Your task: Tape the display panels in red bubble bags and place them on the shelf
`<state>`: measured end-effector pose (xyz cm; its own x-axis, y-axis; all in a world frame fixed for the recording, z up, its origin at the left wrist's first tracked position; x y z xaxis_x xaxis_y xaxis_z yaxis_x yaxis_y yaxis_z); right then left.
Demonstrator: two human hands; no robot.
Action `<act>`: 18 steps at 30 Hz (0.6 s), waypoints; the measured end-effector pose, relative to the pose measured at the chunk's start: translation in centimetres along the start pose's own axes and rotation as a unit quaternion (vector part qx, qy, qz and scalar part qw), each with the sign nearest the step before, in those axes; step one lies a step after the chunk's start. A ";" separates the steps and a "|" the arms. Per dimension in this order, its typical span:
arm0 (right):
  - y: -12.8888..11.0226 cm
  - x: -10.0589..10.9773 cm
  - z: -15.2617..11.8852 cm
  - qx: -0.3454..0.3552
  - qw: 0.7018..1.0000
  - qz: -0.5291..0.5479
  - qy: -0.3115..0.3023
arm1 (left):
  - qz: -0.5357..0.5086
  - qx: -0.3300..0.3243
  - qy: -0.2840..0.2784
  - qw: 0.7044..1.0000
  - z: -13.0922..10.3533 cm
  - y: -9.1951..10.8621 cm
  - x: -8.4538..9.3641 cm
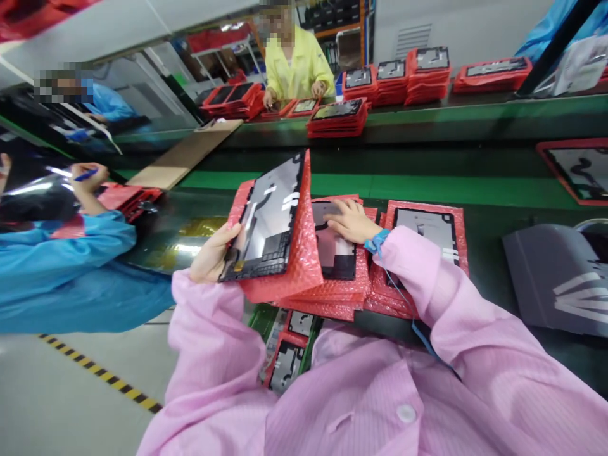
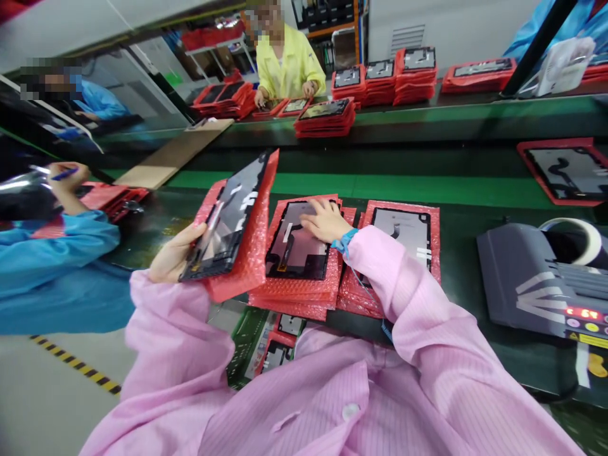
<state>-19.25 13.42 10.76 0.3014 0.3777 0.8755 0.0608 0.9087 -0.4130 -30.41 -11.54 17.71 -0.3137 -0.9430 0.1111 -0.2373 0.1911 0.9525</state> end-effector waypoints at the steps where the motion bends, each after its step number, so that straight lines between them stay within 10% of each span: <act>1: 0.3 1.0 -0.4 -0.027 0.998 0.047 0.043 | -0.027 0.022 -0.030 0.999 0.4 -0.4 -0.9; 4: 1.2 3.0 -2.6 -0.151 0.939 0.295 0.092 | -0.065 0.050 -0.118 0.990 1.5 -1.7 -3.8; 7: 0.5 2.5 -4.8 -0.230 0.829 0.509 -0.013 | -0.056 0.067 -0.189 0.978 2.5 -3.8 -6.2; 9: -0.2 2.0 -5.9 -0.254 0.807 0.531 -0.047 | -0.026 0.072 -0.198 0.977 3.1 -5.3 -7.1; 13: -0.6 1.9 -7.8 -0.256 0.882 0.395 0.004 | 0.139 -0.077 -0.100 0.982 4.4 -6.1 -6.5; 18: 0.0 4.2 -12.5 -0.157 0.934 0.318 0.047 | 0.429 -0.306 0.046 0.849 3.7 -2.4 -6.0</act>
<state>-6.11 12.83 11.28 0.4536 0.7926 0.4075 0.1120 0.4030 -0.9083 -31.33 -5.32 13.68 -0.0502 -0.5512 0.8329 0.5726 0.6674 0.4761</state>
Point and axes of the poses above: each hand's wrist, its own z-axis towards the middle knuckle, its own x-axis out of the back of the hand, y = z × x, the point moved 5 cm from there along z, towards the middle knuckle, and after that the axes turned 5 degrees about y, right-handed, at the moved point
